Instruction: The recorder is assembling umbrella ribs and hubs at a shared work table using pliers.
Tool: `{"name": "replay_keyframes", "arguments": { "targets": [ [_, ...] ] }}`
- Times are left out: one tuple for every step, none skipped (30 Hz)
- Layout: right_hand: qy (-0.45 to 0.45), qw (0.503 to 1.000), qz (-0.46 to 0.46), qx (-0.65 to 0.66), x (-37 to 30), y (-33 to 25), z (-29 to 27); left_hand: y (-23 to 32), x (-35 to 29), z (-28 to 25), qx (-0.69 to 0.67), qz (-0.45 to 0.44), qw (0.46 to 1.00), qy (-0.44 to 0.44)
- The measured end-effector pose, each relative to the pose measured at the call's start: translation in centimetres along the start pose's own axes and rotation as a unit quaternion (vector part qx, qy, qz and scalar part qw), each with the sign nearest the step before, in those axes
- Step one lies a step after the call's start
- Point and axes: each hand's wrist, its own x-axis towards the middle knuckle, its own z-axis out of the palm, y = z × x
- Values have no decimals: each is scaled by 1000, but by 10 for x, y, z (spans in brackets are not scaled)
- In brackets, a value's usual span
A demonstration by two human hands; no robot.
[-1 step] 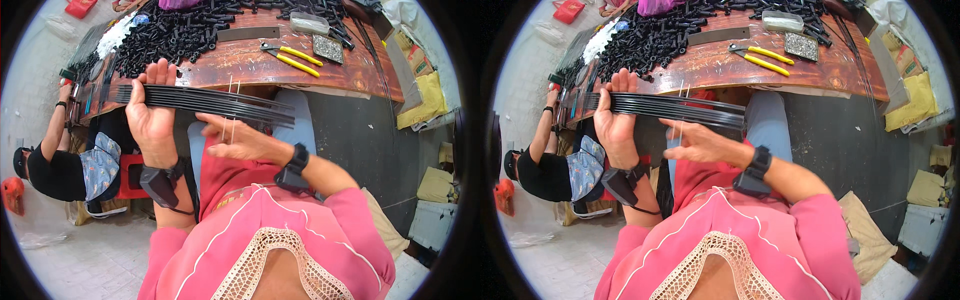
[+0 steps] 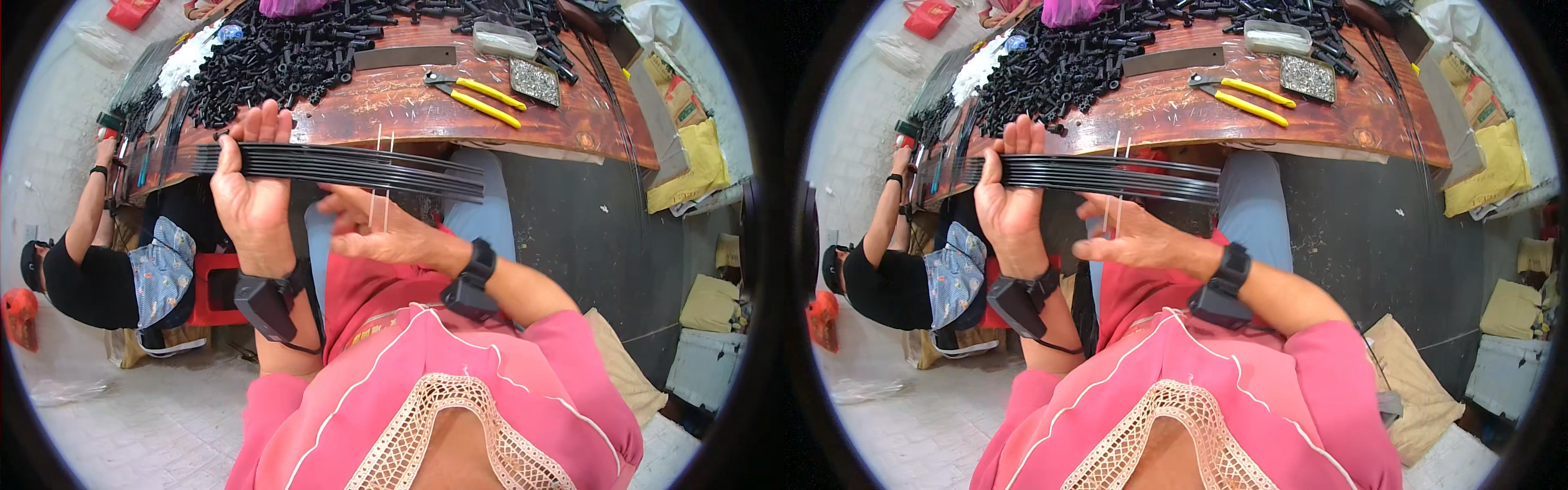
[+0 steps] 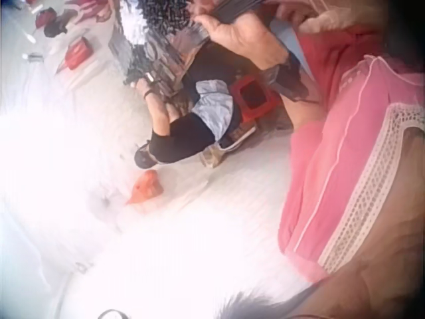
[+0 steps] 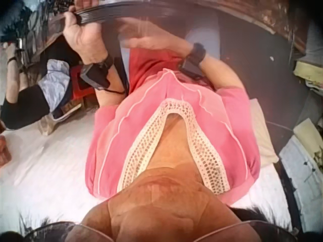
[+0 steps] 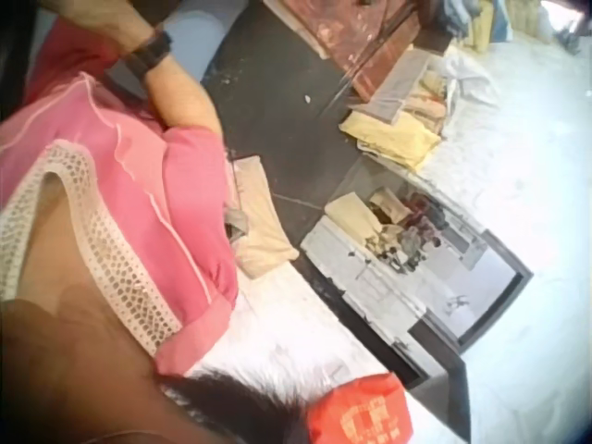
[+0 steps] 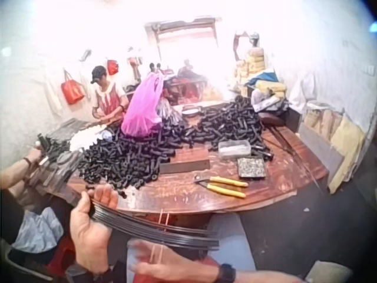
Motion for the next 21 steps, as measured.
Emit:
{"name": "replay_keyframes", "arguments": {
  "targets": [
    [65, 994, -60, 70, 12, 10, 9, -11, -4, 1, 18, 23, 999, 45],
    [129, 974, -120, 139, 21, 19, 14, -17, -5, -6, -3, 7, 999, 38],
    [127, 975, -119, 136, 27, 16, 14, -24, -6, -8, 7, 15, 999, 44],
    [199, 961, -123, 148, 33, 11, 11, -31, -7, -10, 16, 23, 998, 49],
    [269, 941, -127, 160, 37, 6, 8, -37, -10, -11, 25, 29, 996, 77],
    [266, 943, -126, 157, 37, 1, 5, -44, -15, -7, 47, 34, 992, 109],
    [294, 939, -76, 163, 36, -4, 1, -47, -18, -13, 62, 27, 992, 105],
    [321, 932, -27, 167, 36, -7, -5, -50, -20, -22, 77, 21, 992, 101],
    [295, 933, -42, 202, 38, -4, -16, -53, -24, -27, 92, 6, 994, 59],
    [310, 926, -38, 211, 37, -6, -25, -62, -29, -23, 110, -4, 990, 84],
    [305, 926, -16, 221, 34, -12, -37, -70, -37, -17, 128, -37, 988, 75],
    [299, 926, 5, 231, 31, -21, -49, -75, -44, -8, 146, -68, 985, 64],
    [289, 936, -37, 200, 33, -31, -60, -75, -47, -8, 193, -126, 971, 55],
    [279, 947, -35, 155, 29, -47, -71, -74, -53, -12, 242, -156, 958, -22],
    [277, 955, -46, 91, 25, -62, -86, -74, -64, -7, 264, -196, 941, -76],
    [271, 961, -56, 30, 22, -76, -102, -72, -78, 0, 288, -233, 920, -126],
    [233, 969, -64, -52, 18, -96, -121, -65, -85, 2, 372, -247, 882, -149],
    [196, 969, -67, -131, 13, -113, -139, -58, -89, -1, 453, -262, 835, -170],
    [174, 966, -60, -179, 8, -132, -148, -56, -91, -5, 481, -202, 834, -181],
    [146, 963, -54, -222, 8, -147, -153, -49, -90, -11, 510, -162, 832, -150],
    [105, 945, -79, -299, 13, -156, -158, -43, -86, -15, 545, -103, 825, -110]
  ]
}}
